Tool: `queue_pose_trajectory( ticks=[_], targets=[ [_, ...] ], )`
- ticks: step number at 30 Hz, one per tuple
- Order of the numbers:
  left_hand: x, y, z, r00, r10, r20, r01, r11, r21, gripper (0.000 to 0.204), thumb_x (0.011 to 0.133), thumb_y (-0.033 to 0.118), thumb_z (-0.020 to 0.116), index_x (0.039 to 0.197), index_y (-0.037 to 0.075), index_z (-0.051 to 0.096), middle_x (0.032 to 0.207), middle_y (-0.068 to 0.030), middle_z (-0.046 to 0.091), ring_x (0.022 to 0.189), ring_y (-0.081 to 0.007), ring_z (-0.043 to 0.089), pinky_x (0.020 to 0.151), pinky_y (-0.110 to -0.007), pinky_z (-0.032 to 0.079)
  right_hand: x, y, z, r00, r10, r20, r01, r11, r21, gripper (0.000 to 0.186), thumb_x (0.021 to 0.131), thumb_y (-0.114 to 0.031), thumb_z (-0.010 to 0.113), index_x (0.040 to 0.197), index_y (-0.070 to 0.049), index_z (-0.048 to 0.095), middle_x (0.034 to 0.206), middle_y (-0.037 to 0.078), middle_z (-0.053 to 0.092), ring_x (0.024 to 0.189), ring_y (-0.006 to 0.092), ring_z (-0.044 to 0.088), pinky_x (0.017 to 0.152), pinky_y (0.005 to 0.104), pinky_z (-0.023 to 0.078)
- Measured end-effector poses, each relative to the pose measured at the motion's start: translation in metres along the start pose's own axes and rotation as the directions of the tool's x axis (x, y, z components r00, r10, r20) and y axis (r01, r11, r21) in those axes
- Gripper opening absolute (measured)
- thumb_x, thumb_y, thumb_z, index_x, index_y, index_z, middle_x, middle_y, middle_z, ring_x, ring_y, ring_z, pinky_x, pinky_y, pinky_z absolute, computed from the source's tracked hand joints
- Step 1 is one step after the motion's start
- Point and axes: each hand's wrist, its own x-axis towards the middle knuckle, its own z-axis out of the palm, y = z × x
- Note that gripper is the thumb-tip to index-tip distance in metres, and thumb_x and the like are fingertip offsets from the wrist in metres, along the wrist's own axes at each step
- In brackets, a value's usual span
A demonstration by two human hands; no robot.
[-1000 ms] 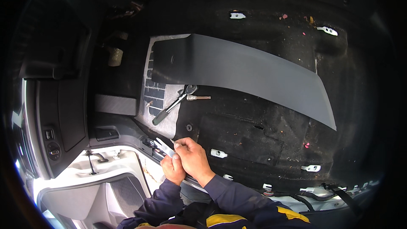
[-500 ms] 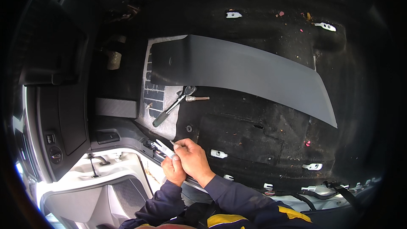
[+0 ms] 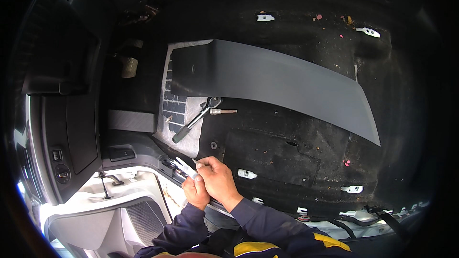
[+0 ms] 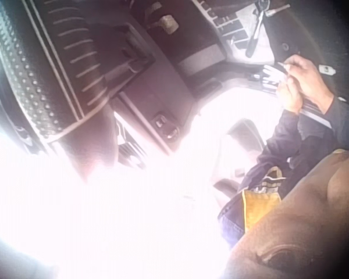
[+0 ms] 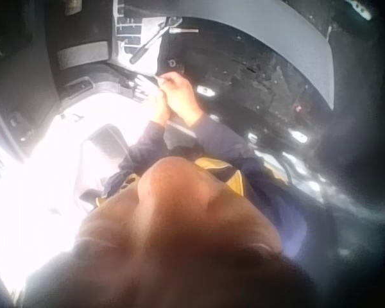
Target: The person installs a black plastic trim panel in the front passenger footwell of a car. They use a metal pry tool to align and snap the panel into place along the door sill and under the dashboard, then press the edges to secure it.
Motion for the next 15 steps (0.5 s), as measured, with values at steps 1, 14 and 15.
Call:
queue_pose_trajectory(
  ticks=[1, 14, 15],
  targets=[
    [-0.0001, 0.0002, -0.0001, 1.000, -0.001, 0.003, 0.001, 1.000, 0.002, 0.030, 0.104, 0.026, 0.057, 0.106, 0.003, 0.077, 0.089, -0.0200, 0.075, 0.080, -0.0427, 0.074, 0.073, -0.048, 0.057, 0.0001, 0.0001, 0.0001, 1.000, 0.000, -0.001, 0.000, 1.000, 0.001, 0.017, 0.107, -0.013, 0.067, 0.112, 0.003, 0.072, 0.085, 0.001, 0.069, 0.071, 0.0048, 0.060, 0.060, 0.0232, 0.047],
    [0.0011, 0.0019, 0.0015, 1.000, 0.012, -0.019, -0.012, 1.000, 0.002, 0.028, 0.103, 0.023, 0.057, 0.102, 0.004, 0.076, 0.086, -0.0197, 0.073, 0.078, -0.0432, 0.073, 0.071, -0.049, 0.055, -0.0003, -0.0020, -0.0005, 1.000, 0.015, 0.000, -0.015, 1.000, -0.012, 0.017, 0.106, -0.012, 0.067, 0.113, 0.003, 0.072, 0.085, 0.000, 0.069, 0.072, 0.0044, 0.060, 0.063, 0.0232, 0.047],
    [0.0011, 0.0019, 0.0016, 1.000, 0.011, -0.020, -0.011, 1.000, -0.004, 0.027, 0.103, 0.023, 0.057, 0.101, 0.004, 0.076, 0.086, -0.0197, 0.073, 0.078, -0.0431, 0.073, 0.071, -0.049, 0.055, -0.0003, -0.0021, -0.0004, 1.000, 0.021, 0.002, -0.021, 1.000, -0.010, 0.018, 0.106, -0.012, 0.067, 0.113, 0.003, 0.072, 0.085, 0.000, 0.069, 0.073, 0.0045, 0.060, 0.063, 0.0233, 0.048]
  ],
)
